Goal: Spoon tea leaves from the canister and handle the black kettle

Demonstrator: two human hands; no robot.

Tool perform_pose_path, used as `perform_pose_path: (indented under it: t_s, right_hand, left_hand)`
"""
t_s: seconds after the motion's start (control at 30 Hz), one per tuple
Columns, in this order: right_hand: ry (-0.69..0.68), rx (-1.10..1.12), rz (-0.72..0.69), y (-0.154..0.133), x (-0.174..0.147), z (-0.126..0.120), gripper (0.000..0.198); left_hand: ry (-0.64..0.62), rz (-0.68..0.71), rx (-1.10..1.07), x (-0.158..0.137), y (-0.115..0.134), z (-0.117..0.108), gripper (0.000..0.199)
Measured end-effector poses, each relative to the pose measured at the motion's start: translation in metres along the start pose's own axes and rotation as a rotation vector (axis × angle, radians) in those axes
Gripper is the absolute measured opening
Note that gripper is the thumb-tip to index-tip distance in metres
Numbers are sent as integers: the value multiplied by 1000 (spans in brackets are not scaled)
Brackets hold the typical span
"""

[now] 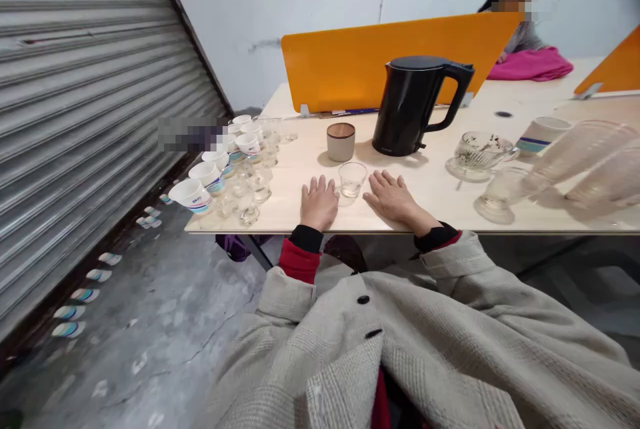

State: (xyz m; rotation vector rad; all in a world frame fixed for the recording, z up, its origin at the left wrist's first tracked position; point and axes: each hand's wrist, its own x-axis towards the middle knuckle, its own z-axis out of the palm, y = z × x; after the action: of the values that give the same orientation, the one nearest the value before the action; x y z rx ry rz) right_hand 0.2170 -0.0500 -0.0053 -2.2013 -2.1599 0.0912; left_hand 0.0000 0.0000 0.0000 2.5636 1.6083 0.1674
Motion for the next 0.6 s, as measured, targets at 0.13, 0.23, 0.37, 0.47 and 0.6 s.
perform_pose_path:
  t_s: [0.13, 0.23, 0.37, 0.47, 0.6]
  right_hand:
    - [6, 1, 0, 1, 1, 2, 75]
    - [17, 0, -7, 2, 2, 4, 75]
    - [8, 0, -7, 1, 1, 3, 75]
    - [-6, 14, 5, 1, 0, 0, 75]
    - [57, 89, 6, 4, 0, -3, 83]
  left_hand:
    - [-6, -7, 4, 1, -1, 1, 62]
    - [-4, -8, 1, 1, -1, 1, 62]
    - [-11, -10, 3, 1, 0, 0, 62]
    - [-6, -5, 4, 0, 1, -2, 62]
    - [-6, -1, 6, -5, 3, -5, 61]
